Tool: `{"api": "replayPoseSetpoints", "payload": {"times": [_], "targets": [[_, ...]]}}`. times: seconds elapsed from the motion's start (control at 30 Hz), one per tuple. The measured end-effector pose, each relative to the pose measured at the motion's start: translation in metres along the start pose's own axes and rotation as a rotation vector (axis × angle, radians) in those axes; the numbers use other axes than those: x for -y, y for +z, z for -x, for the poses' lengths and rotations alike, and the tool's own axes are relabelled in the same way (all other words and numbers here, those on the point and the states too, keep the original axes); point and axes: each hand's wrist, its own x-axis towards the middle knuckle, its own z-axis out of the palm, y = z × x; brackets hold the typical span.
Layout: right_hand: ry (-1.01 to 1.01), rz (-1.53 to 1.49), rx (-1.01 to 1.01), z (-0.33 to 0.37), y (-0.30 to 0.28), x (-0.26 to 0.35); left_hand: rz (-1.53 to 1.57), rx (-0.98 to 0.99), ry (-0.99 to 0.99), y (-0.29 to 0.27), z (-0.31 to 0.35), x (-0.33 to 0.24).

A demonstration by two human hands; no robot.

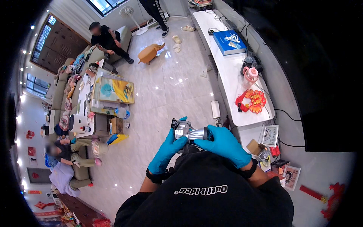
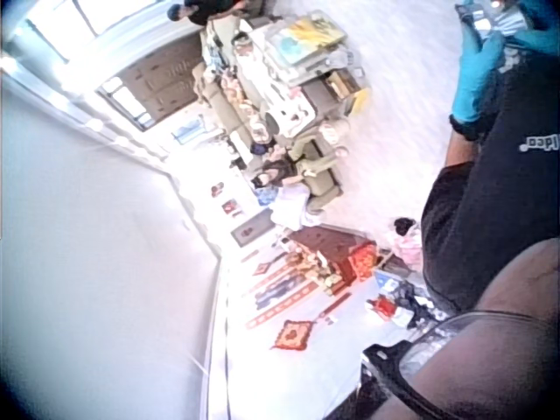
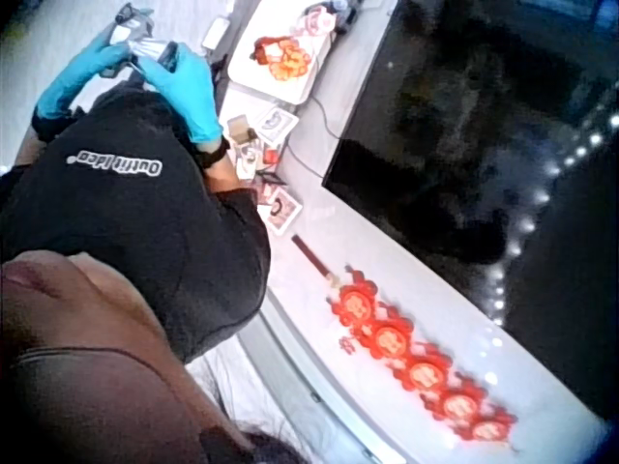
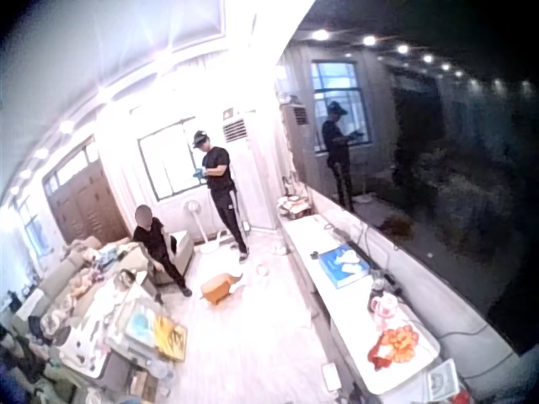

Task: The person assembles a silver and black head-mounted flashlight by hand, threading a black strap through the plastic brackets on the flashlight casing.

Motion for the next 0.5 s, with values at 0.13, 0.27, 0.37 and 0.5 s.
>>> {"api": "replayPoseSetpoints", "payload": {"times": [0.13,0.27,0.37,0.5], "targets": [[0.009,-0.013,-0.030,0.005,-0.001,-0.001,-0.017,0.005,-0.003,0.004,-0.002,-0.001],[0.025,-0.004,-0.043,0.008,-0.004,0.000,-0.026,0.014,-0.034,0.007,-0.005,-0.006],[0.022,-0.029,-0.044,0.009,-0.005,-0.001,-0.034,0.024,0.000,0.007,-0.008,-0.003],[0.014,-0.032,-0.055,0.008,-0.005,-0.001,-0.023,0.027,-0.054,0.009,-0.008,-0.011]]}}
